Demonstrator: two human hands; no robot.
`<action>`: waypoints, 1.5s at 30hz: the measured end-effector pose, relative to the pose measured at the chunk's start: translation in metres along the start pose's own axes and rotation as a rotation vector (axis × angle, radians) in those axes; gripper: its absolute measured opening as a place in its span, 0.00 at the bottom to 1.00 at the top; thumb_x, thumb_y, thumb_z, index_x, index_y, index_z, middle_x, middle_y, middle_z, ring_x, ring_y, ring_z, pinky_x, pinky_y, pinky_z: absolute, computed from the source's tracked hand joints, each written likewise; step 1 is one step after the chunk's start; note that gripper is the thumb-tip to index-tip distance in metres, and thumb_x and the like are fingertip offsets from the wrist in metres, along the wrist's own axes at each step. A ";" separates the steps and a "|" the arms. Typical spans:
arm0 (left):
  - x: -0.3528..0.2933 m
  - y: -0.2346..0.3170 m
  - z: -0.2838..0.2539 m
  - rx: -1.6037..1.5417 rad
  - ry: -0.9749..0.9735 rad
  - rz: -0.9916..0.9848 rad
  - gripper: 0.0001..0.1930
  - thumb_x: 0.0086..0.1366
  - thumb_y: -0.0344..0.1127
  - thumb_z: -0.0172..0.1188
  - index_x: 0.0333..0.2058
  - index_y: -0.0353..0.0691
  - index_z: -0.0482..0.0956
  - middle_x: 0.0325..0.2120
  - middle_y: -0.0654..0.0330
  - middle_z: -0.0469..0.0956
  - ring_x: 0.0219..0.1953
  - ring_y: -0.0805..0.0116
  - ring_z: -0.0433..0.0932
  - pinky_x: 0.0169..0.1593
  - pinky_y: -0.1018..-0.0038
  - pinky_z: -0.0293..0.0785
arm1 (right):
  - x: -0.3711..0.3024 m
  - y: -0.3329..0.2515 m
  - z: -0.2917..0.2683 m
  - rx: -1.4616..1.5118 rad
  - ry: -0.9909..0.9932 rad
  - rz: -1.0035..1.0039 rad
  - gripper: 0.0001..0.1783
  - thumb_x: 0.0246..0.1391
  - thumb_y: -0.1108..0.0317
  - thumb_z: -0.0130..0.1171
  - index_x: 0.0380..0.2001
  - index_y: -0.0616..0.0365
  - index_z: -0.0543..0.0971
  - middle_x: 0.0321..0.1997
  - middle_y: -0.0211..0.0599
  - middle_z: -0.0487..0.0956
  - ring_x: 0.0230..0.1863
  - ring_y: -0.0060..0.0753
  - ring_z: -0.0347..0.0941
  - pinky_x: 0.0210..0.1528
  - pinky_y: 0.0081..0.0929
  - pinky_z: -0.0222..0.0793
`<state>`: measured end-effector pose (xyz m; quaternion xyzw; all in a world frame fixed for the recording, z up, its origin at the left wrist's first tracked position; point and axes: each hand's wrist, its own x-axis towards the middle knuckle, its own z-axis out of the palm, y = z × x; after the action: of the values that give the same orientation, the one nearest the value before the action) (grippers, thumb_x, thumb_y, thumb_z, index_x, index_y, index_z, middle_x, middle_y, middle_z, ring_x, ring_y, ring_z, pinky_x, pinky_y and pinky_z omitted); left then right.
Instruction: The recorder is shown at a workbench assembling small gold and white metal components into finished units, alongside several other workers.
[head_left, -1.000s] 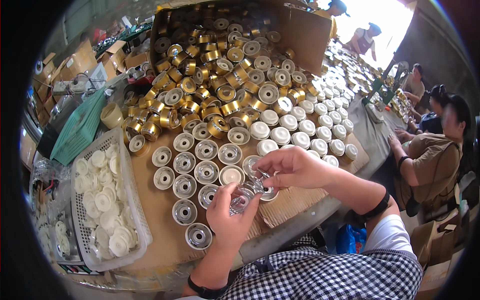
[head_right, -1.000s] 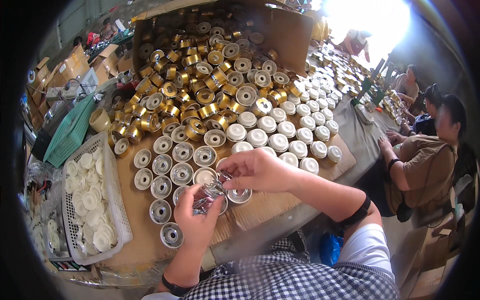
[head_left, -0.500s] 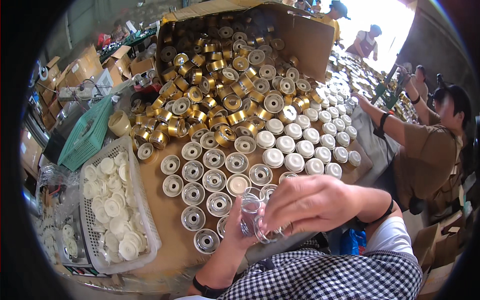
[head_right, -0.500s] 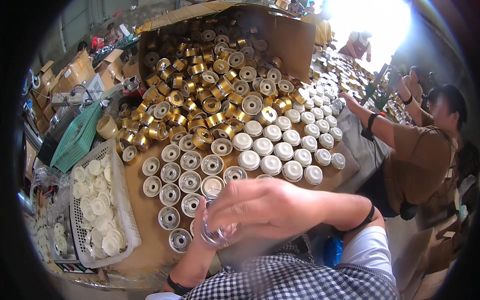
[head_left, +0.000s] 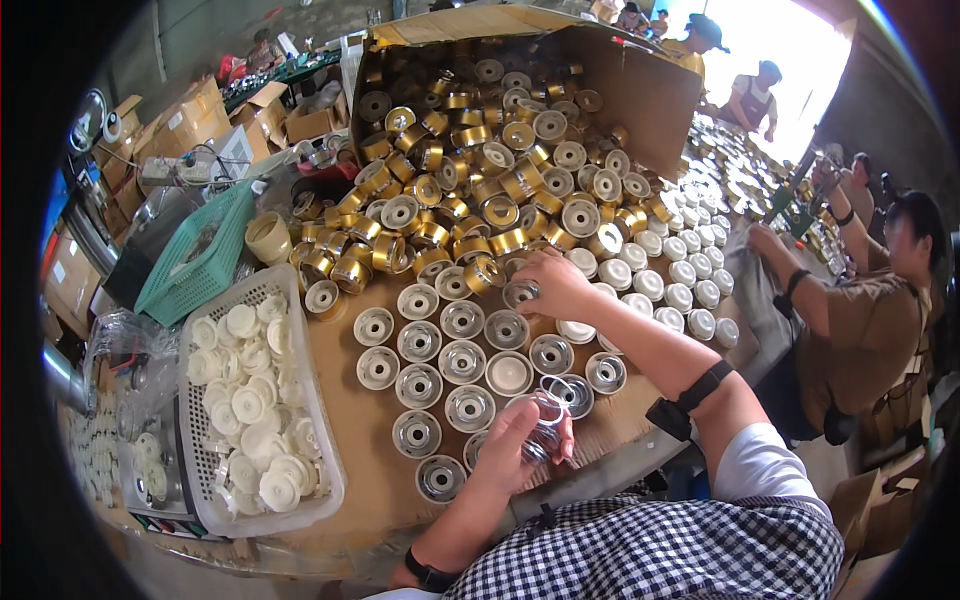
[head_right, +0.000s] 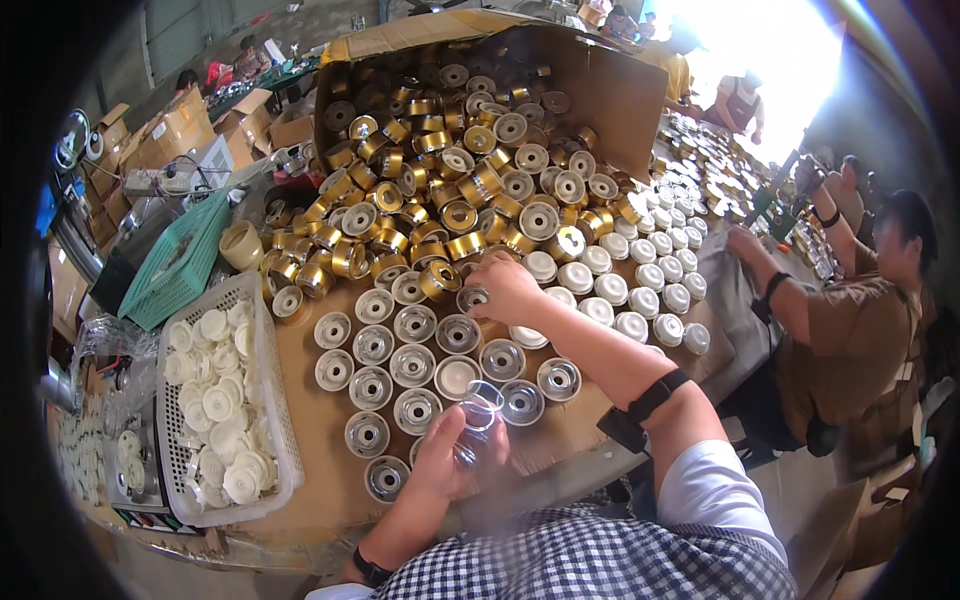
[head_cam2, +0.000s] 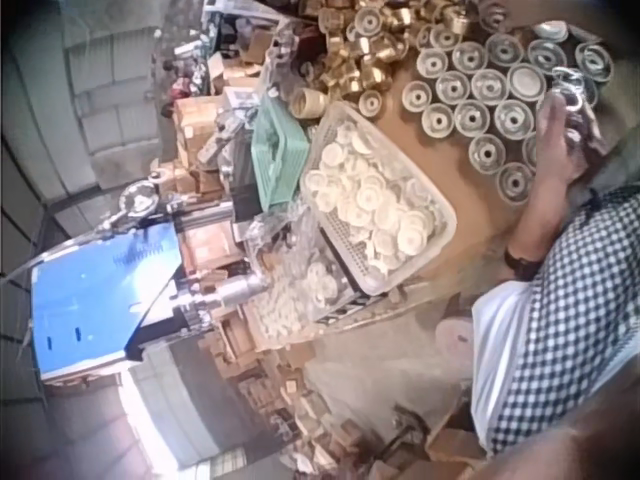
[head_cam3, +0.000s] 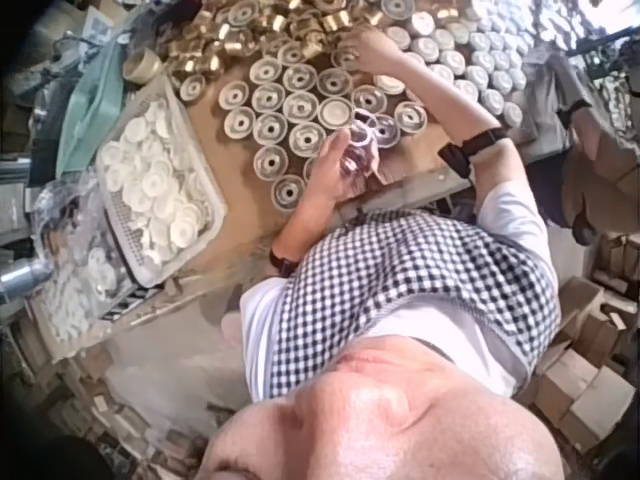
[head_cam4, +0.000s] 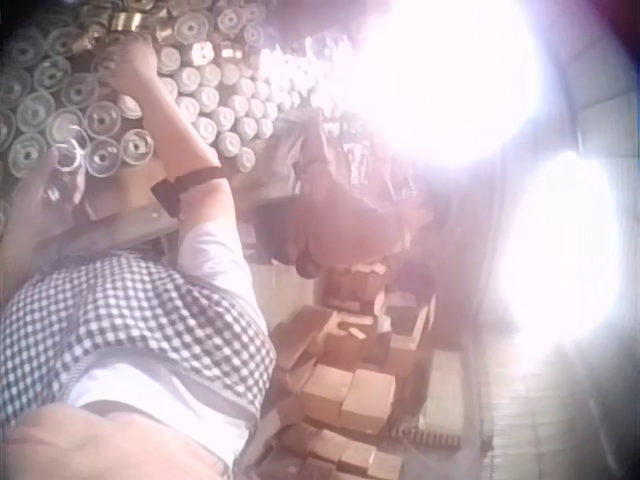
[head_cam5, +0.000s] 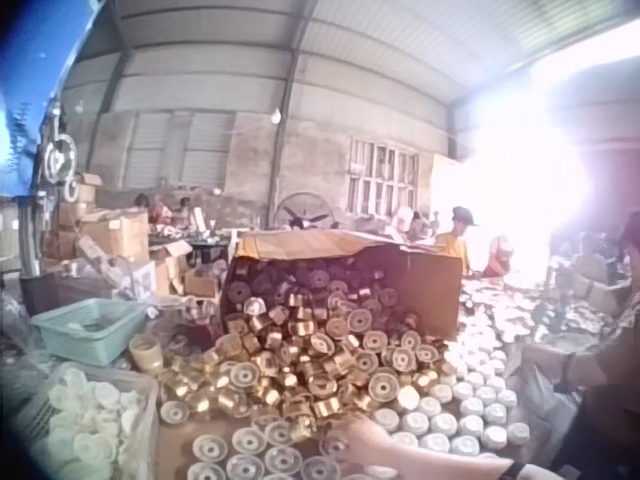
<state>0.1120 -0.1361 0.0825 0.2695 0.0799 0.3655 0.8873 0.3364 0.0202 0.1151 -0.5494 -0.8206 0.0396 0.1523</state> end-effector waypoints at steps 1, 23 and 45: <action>0.000 0.001 0.000 0.010 0.050 0.012 0.27 0.73 0.58 0.52 0.46 0.34 0.75 0.33 0.55 0.80 0.31 0.64 0.81 0.30 0.75 0.75 | -0.003 0.001 0.000 0.103 0.011 0.010 0.29 0.43 0.55 0.76 0.50 0.53 0.83 0.51 0.43 0.80 0.55 0.47 0.74 0.60 0.41 0.70; 0.007 0.024 -0.002 -0.462 0.183 0.041 0.30 0.65 0.48 0.51 0.59 0.32 0.72 0.45 0.49 0.78 0.48 0.52 0.76 0.56 0.57 0.76 | 0.088 -0.045 0.041 -0.084 0.056 -0.139 0.26 0.39 0.59 0.74 0.46 0.49 0.84 0.43 0.36 0.82 0.52 0.44 0.74 0.56 0.40 0.71; 0.004 0.036 -0.006 -0.733 0.451 0.258 0.24 0.71 0.55 0.49 0.52 0.42 0.76 0.46 0.54 0.77 0.51 0.57 0.74 0.56 0.56 0.71 | -0.016 -0.122 -0.050 0.393 -0.295 -0.602 0.30 0.41 0.67 0.73 0.52 0.57 0.81 0.50 0.42 0.80 0.52 0.48 0.75 0.59 0.46 0.70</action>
<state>0.0908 -0.1101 0.0972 -0.1413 0.1025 0.5270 0.8317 0.2481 -0.0472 0.1874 -0.2329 -0.9349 0.2284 0.1398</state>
